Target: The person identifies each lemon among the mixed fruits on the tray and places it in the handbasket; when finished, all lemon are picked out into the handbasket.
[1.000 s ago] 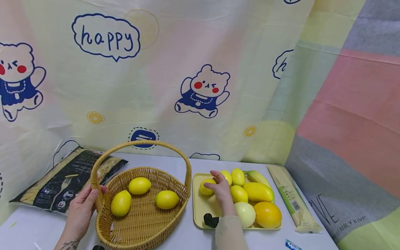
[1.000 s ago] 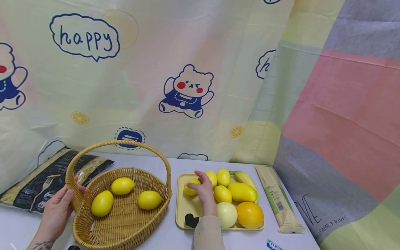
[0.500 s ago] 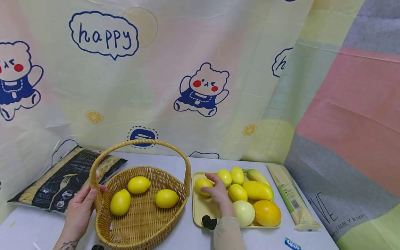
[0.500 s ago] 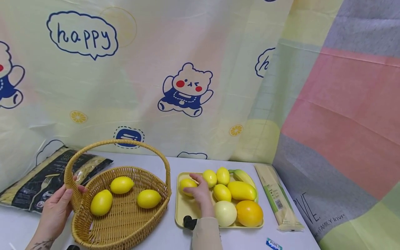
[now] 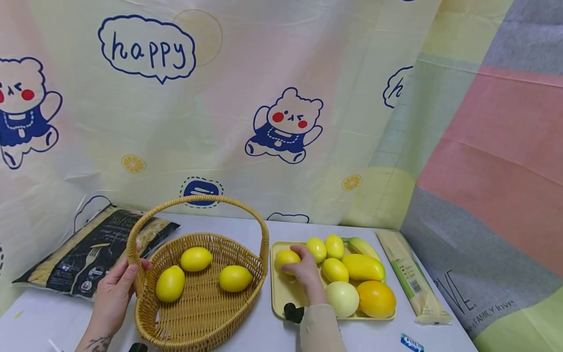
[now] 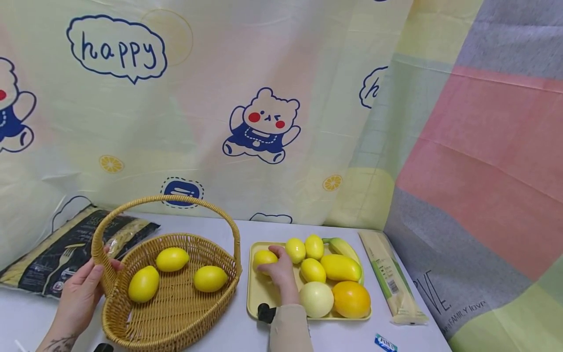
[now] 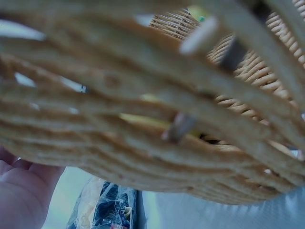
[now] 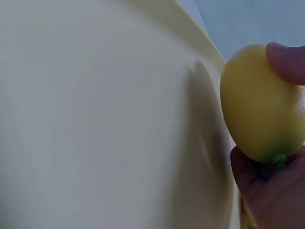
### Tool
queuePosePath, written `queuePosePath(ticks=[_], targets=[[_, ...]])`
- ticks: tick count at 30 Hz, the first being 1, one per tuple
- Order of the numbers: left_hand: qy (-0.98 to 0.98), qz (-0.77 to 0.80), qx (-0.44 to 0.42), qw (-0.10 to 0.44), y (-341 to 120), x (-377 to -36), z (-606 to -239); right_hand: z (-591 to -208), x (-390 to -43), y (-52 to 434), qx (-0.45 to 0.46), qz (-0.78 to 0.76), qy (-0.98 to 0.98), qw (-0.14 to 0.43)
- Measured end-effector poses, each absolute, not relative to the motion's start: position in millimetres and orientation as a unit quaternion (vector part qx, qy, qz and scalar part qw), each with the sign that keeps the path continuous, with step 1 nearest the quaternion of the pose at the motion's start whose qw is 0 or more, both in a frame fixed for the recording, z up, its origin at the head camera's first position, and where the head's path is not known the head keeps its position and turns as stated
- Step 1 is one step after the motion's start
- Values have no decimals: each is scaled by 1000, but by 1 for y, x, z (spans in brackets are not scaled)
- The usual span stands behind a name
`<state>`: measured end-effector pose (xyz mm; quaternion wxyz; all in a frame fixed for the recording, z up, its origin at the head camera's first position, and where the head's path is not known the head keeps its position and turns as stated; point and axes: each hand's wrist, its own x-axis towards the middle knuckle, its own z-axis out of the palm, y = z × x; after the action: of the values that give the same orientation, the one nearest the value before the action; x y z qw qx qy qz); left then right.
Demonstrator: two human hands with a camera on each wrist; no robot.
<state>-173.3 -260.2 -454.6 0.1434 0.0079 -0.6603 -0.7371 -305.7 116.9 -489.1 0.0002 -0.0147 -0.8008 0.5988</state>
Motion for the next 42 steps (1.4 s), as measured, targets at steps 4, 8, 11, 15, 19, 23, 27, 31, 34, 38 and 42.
queuePosePath(ticks=[4,8,11,15,19,23,27,31,34,38,42], targets=[[-658,-739,7,144,-261,-173,-455,-483,-306,116,-18,608,-794,9],[-654,-743,14,144,-261,-174,-454,-472,-306,118,-11,621,-783,22],[-645,-750,18,144,-259,-174,-454,-463,-302,122,0,633,-774,33],[-641,-754,17,144,-258,-173,-454,-451,-293,129,5,640,-767,44],[-644,-751,12,146,-258,-173,-453,-439,-279,135,10,648,-760,48],[-645,-750,17,146,-259,-173,-453,-429,-264,138,36,677,-734,43],[-655,-742,24,139,-259,-174,-452,-421,-246,139,68,701,-709,19],[-668,-732,28,133,-260,-174,-453,-419,-228,135,109,716,-689,-14],[-666,-734,28,133,-260,-174,-453,-422,-215,128,153,726,-669,-43],[-655,-743,30,138,-259,-174,-454,-432,-201,113,208,735,-639,-93],[-649,-747,28,141,-260,-173,-454,-440,-194,90,254,739,-610,-131]])
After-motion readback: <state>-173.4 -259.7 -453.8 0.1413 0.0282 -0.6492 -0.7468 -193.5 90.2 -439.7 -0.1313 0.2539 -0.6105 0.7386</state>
